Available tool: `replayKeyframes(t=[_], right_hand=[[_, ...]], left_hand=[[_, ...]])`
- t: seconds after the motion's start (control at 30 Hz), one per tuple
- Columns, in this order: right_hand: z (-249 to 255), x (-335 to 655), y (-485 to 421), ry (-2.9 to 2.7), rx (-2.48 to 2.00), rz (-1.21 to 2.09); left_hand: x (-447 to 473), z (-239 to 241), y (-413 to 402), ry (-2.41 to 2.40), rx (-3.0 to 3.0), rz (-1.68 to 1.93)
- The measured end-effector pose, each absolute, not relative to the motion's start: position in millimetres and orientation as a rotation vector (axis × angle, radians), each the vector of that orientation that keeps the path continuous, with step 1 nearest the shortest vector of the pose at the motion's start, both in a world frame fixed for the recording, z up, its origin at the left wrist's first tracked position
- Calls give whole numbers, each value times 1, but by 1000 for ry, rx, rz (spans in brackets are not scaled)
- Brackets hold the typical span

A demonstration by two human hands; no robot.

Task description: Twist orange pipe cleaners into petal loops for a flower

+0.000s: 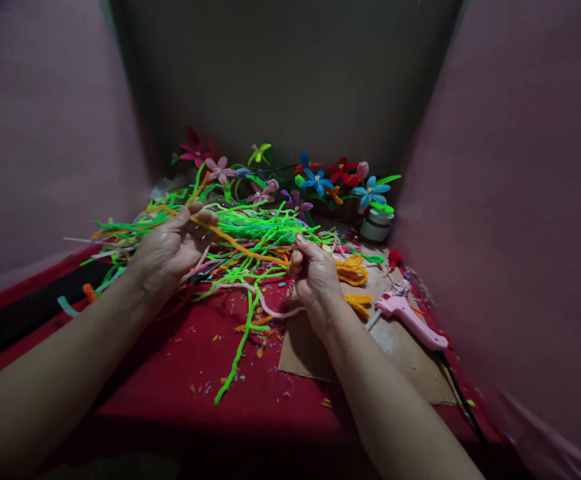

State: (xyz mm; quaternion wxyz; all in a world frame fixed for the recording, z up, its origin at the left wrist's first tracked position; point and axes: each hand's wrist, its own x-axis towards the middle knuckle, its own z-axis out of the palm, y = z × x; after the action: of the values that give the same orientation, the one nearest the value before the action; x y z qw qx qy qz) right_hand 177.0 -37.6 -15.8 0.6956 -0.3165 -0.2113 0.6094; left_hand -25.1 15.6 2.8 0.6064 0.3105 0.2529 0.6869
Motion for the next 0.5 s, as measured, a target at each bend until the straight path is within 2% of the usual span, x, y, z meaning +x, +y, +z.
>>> replayKeyframes(t=[0.23, 0.5], right_hand=[[-16, 180, -35, -459, -729, 1306], [-17, 180, -36, -450, -701, 1311]], left_hand=[[-27, 10, 11, 548, 809, 1485], [-22, 5, 15, 579, 795, 1579]])
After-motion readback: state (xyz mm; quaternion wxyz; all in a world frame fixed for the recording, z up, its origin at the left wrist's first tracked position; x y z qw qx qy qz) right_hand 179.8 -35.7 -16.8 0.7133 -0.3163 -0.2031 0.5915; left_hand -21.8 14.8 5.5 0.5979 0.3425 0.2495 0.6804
